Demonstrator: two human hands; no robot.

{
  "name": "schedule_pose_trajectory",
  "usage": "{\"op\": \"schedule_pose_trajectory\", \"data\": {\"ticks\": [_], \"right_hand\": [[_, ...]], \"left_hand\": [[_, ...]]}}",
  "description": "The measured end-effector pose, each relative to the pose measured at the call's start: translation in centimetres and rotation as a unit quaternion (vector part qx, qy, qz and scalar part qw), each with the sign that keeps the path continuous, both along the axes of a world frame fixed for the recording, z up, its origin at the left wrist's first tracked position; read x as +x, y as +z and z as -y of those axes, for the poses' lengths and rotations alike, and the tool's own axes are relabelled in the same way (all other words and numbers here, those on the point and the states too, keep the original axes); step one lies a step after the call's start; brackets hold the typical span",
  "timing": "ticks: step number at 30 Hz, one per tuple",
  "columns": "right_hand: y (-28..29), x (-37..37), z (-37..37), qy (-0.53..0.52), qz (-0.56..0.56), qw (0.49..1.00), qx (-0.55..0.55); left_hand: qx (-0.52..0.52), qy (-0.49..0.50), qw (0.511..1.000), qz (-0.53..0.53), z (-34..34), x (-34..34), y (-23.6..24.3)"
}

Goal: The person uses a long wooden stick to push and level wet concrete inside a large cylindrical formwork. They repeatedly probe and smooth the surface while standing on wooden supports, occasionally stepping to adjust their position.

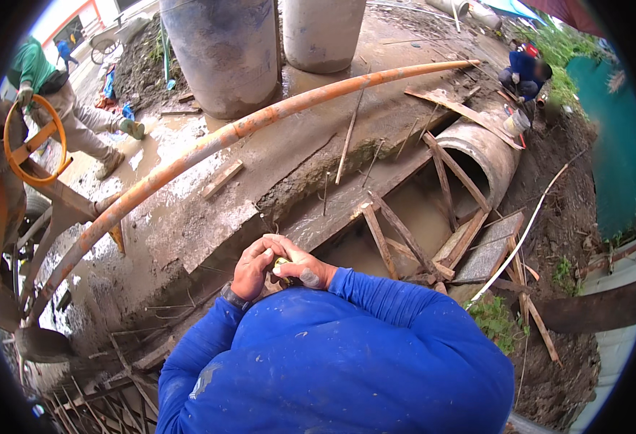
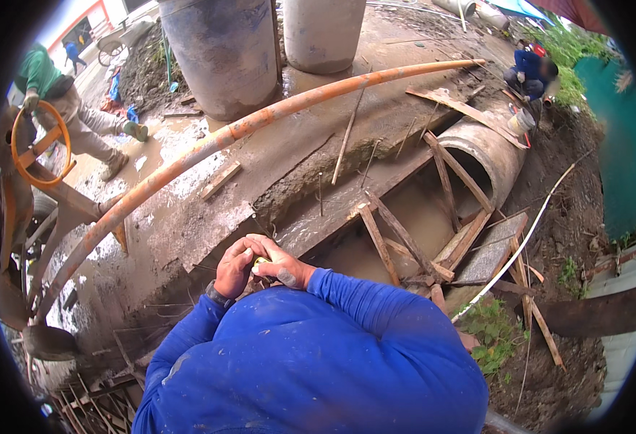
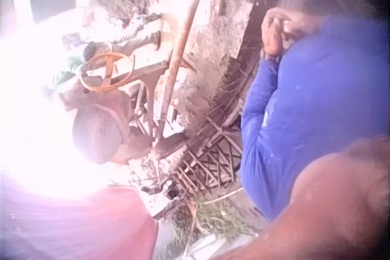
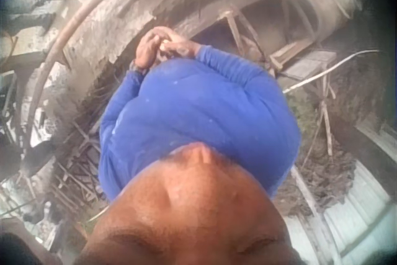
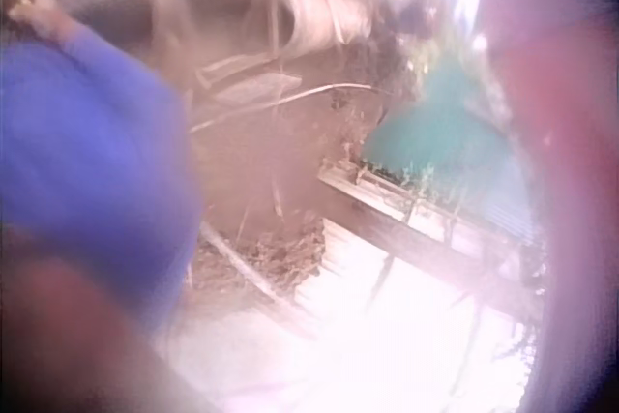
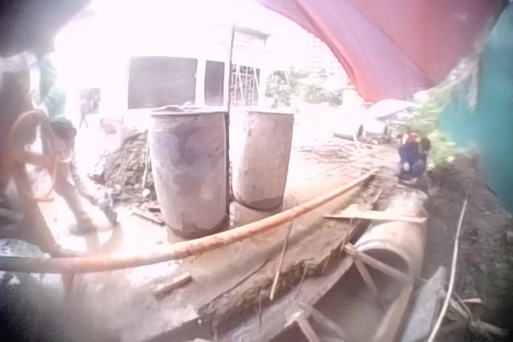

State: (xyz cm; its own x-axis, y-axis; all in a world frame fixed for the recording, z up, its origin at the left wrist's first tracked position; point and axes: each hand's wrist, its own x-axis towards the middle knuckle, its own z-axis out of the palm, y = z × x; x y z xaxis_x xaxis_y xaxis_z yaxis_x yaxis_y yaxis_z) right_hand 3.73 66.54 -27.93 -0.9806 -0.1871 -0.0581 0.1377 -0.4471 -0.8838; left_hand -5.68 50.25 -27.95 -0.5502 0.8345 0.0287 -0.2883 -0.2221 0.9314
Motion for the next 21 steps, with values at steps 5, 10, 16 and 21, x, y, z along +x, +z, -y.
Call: {"op": "schedule_pose_trajectory", "data": {"ticks": [5,10,16,21], "right_hand": [[-2.1,-0.4,0.1,0.01,-0.037,0.999,0.003],[-2.0,0.1,-2.0,0.072,0.026,0.997,0.026],[-15.0,7.7,-8.7,0.025,0.119,0.96,0.251],[-29.5,23.8,-12.9,0.059,-0.016,0.929,0.364]], "left_hand": [[-0.04,-0.024,0.997,0.061,1.1,-0.5,-0.6],[-0.017,0.085,0.992,0.088,2.8,-0.9,-4.4],[-0.296,0.125,0.947,-0.011,12.8,-1.1,-16.2],[-0.508,0.095,0.842,-0.155,20.5,0.3,-21.8]]}}
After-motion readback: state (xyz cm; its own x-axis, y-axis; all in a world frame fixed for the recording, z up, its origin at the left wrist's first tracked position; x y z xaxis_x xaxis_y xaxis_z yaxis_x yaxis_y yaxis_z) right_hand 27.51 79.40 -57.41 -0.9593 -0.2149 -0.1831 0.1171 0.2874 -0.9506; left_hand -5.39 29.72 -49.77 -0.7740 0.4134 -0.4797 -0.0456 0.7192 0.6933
